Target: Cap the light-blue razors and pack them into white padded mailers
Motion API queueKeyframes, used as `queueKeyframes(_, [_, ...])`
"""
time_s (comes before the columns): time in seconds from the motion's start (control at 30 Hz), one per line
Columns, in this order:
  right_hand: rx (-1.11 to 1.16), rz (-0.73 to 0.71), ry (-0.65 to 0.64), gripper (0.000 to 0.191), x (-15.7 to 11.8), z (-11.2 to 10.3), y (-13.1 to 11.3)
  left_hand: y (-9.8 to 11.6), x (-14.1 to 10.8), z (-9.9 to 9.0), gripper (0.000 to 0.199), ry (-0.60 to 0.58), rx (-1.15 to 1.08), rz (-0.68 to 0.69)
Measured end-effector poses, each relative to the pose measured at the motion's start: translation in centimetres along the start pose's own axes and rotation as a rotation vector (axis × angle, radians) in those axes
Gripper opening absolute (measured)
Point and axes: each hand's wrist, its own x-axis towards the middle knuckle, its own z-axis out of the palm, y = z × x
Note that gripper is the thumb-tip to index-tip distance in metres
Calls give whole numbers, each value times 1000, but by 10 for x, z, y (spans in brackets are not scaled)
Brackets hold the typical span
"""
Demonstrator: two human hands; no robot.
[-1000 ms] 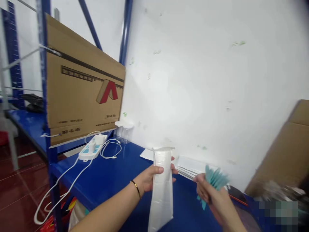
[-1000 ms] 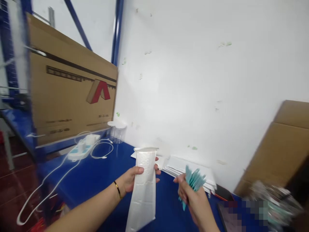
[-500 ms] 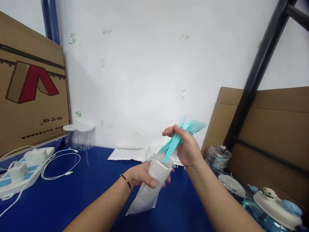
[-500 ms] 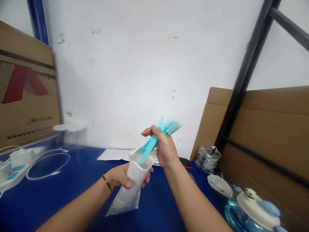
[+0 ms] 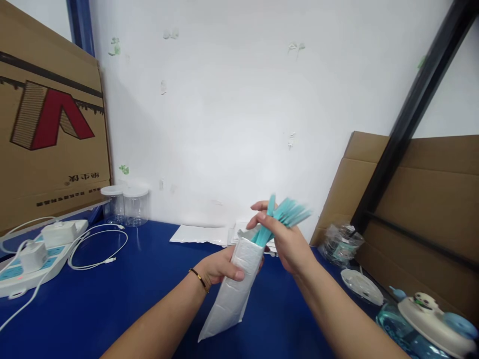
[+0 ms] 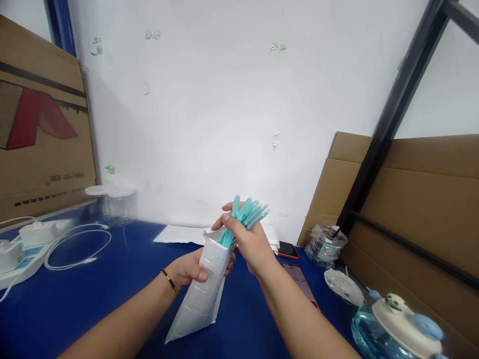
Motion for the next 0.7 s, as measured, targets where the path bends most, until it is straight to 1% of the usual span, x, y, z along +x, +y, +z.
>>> queueKeyframes(0.07, [0,105,-33,27,1,1,-1,-1,-1,-2,71,15,15,15])
queueKeyframes(0.13, [26,146,-50,25,2,2,-4,-4,-2,-5,74,35,30,26])
queueKeyframes(0.23, [47,124,-31,24,2,3,-10,-9,-5,-9,78,76,35,29])
queueKeyframes(0.3, [12,82,-2,24,3,4,-10,-10,-6,-10,75,99,17,27])
queueKeyframes(0.37, [-50,71,6,26,4,5,-6,-10,-6,-8,71,114,-15,12])
queueKeyframes(0.47, [-99,137,-24,33,6,7,3,-9,-7,-7,65,146,-74,-2])
queueKeyframes(0.53, [-82,156,-32,31,8,7,7,-10,-7,-8,63,162,-89,5])
queueKeyframes(0.6, [-57,102,-4,28,9,6,6,-11,-7,-10,61,162,-90,15])
queueKeyframes(0.7, [-67,-55,76,26,10,3,-3,-11,-8,-13,61,156,-101,24])
